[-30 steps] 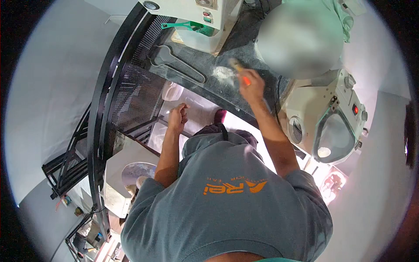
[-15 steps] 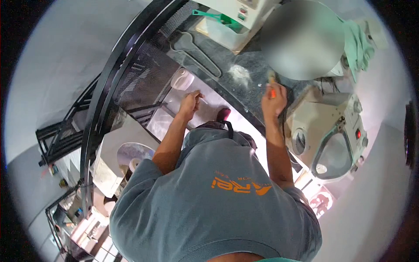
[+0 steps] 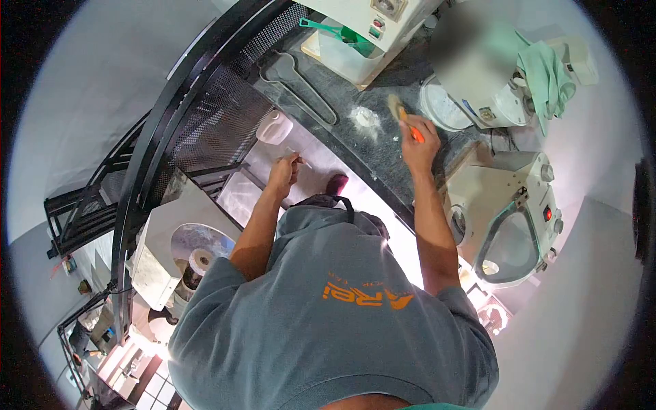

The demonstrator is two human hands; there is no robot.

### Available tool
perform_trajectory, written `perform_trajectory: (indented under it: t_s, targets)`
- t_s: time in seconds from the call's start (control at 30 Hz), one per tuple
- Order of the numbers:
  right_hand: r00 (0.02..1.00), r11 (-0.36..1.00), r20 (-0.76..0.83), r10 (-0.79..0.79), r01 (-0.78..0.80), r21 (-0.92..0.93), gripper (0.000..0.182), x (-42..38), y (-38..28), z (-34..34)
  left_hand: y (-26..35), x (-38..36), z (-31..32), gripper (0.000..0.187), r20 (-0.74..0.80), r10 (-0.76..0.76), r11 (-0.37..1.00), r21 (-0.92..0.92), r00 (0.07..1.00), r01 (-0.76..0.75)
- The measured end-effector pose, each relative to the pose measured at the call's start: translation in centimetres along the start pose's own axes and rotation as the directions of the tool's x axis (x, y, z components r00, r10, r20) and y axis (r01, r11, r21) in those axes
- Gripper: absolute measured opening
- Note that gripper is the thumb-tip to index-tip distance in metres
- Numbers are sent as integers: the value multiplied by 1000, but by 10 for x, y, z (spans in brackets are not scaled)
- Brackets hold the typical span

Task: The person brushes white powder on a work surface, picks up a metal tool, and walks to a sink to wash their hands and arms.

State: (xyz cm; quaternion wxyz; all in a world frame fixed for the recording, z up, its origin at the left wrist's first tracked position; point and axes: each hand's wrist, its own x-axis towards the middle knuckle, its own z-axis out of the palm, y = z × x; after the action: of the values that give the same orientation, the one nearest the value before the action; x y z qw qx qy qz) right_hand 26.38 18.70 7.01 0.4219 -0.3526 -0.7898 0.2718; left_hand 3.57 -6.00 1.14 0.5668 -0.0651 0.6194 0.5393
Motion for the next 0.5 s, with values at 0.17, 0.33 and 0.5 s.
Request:
perform_trajectory:
  t_s: [0.17,0.33,0.5]
  targets:
    - [921,980,352,-168,117,160,16,39,-15,48,-2,-5,-10,25,1,26,997,-67,1000,-26]
    - [809,985,568,-153,77,156,19,57,2,98,-10,-12,-18,24,-54,35,992,-123,998,-41]
    - [764,986,624,-162,96,138,19,40,16,69,-14,-15,-19,24,-69,13,987,-156,998,-24]
